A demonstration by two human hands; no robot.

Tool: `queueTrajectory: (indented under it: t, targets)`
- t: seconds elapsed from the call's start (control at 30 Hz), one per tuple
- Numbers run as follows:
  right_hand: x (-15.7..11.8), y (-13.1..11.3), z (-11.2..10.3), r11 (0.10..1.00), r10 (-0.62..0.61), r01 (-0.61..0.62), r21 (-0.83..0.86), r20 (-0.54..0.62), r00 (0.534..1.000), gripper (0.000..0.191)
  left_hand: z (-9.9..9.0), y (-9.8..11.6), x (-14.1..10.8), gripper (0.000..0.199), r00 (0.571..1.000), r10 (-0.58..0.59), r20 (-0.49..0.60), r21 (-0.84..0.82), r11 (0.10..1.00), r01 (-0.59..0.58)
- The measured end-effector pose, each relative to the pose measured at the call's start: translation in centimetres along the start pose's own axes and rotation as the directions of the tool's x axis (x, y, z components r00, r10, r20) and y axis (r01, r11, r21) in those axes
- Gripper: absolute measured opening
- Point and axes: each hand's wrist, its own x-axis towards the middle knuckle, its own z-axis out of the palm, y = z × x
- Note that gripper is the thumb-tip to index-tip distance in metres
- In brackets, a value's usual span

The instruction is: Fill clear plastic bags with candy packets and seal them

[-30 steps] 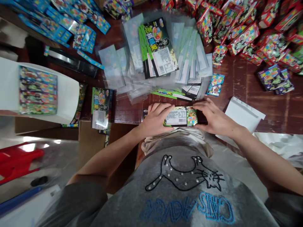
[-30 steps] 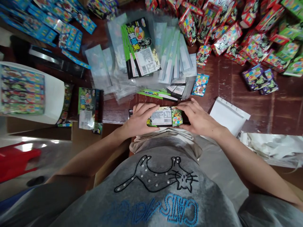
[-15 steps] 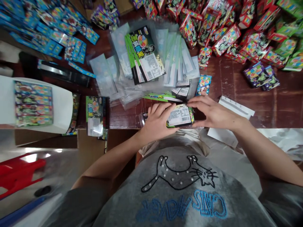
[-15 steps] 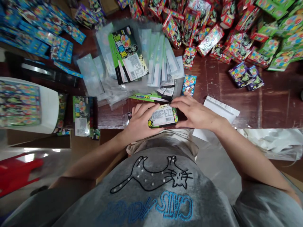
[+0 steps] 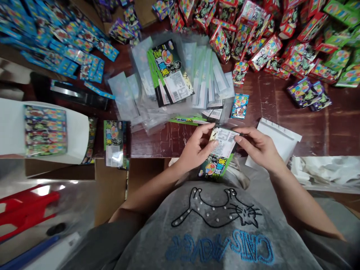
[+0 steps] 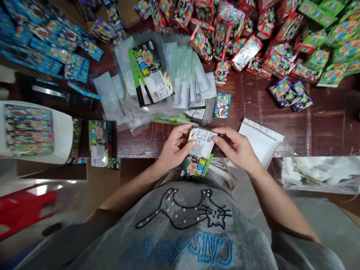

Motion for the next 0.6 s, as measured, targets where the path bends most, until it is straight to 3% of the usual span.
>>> queueTrajectory:
  t: [0.07, 0.17, 0.27, 0.4, 0.5, 0.6]
  targets:
    - [-0.3, 0.5, 0.9, 1.0, -0.003, 0.002, -0.022, -0.023, 1.0, 0.036, -0.5, -0.3, 0.1, 0.052, 0.999, -0.026, 0.022, -0.029, 0.999, 0.026]
    - [-0.9, 1.0, 3.0, 1.0, -0.014, 0.019, 0.023, -0.201, 0.98, 0.046, -1.2, -0.8, 0.2, 0.051, 0.998, -0.038, 0.056, -0.073, 0.996, 0.042]
    - [-1.4, 1.1, 4.9, 0.993, 0.02, 0.024, 0.118, -0.357, 0.934, 0.042, -1.6, -1.5, 0.5, 0.044, 0.998, -0.003, 0.066, -0.118, 0.993, 0.011]
    - [-1.6, 0.4, 5.4, 0.981, 0.118, -0.066, 0.185, -0.285, 0.951, 0.031, -1.8, -2.5, 1.0, 0.028, 0.995, 0.085, -0.046, -0.225, 0.97, -0.093]
    - [-1.4, 0.0, 4.8, 0.989, 0.015, 0.02, 0.144, -0.236, 0.972, 0.02, -1.8, -2.9, 1.4, 0.023, 0.989, 0.076, -0.127, -0.341, 0.933, -0.115]
    - [-1.1, 0.1, 4.3, 0.981, -0.078, 0.118, 0.154, -0.239, 0.968, 0.031, -1.7, -3.0, 1.6, 0.036, 0.994, -0.007, -0.109, -0.472, 0.881, -0.045]
